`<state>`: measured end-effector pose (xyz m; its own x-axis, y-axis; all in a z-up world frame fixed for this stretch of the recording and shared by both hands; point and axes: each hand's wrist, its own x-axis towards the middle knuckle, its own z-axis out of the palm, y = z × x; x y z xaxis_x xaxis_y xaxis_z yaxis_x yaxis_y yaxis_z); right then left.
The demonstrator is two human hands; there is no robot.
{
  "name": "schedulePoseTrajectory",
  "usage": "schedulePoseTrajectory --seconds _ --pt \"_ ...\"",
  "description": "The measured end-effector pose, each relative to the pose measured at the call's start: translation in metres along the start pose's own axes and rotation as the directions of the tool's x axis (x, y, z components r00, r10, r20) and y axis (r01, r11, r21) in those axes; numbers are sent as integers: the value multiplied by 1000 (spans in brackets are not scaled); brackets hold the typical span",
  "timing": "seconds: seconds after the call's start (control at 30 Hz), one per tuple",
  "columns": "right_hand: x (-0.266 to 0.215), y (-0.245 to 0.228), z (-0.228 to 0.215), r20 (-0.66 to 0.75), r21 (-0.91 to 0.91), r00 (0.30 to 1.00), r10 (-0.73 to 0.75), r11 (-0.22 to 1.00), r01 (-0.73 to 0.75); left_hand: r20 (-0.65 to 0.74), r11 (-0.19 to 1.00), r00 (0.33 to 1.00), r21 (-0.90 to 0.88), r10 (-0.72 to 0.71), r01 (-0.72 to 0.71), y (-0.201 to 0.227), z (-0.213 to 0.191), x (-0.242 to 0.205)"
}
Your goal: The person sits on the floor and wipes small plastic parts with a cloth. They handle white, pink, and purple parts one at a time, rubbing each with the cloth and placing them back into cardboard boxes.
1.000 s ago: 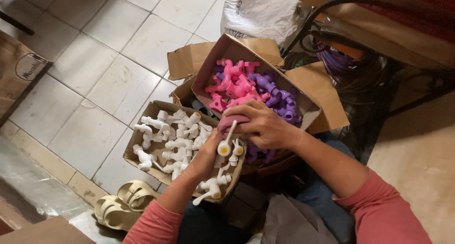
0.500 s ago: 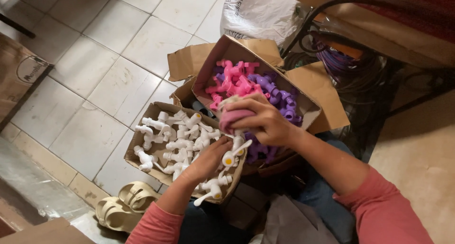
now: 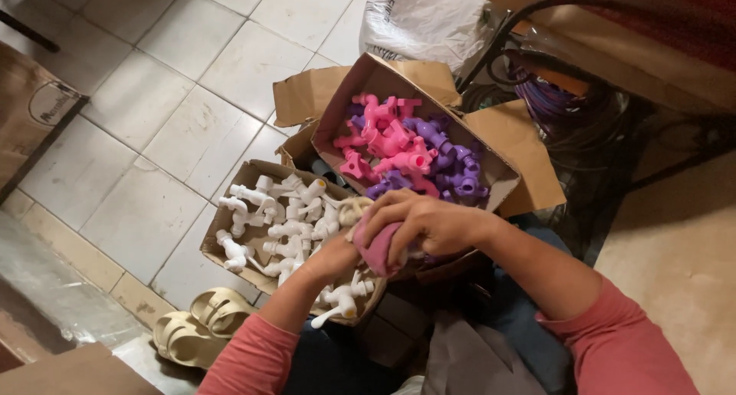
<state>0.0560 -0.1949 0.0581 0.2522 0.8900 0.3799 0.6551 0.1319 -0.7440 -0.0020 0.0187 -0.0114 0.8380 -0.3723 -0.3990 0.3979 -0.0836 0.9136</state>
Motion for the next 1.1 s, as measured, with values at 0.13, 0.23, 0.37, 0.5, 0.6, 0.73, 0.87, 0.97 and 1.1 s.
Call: schedulePoseTrajectory --seconds 0.13,0.23,0.37,0.5,0.6,0.73,0.87,0.97,1.1 --pt "-13 33 -6 38 12 999 -11 1000 10 10 1000 1000 3 -2 2 0 2 2" --pt "-13 33 -5 -131 -253 990 52 964 -84 25 1000 1000 15 -5 5 -1 -5 -1" --pt "3 -5 -6 -124 -46 992 10 999 -16 39 1000 999 -8 -8 8 -7 -10 -2" --pt "-8 40 -5 -136 -308 990 -46 951 2 48 1000 999 -15 -14 15 -11 -15 -4" --pt "-6 25 -10 -190 -218 981 -25 976 -17 93 995 992 -47 -83 88 41 -4 -21" --pt "8 -5 6 -78 -37 992 -95 995 92 105 985 989 -127 -102 115 16 -15 -2" --pt "-8 34 7 -150 -394 986 -67 919 3 172 961 981 -245 -90 132 7 -14 1" --pt "11 -3 2 -194 -447 974 -115 895 17 185 961 981 -252 -64 111 -2 -17 6" --pt "25 -20 5 -213 -462 962 -171 885 55 104 975 984 -150 -148 162 -29 -22 16"
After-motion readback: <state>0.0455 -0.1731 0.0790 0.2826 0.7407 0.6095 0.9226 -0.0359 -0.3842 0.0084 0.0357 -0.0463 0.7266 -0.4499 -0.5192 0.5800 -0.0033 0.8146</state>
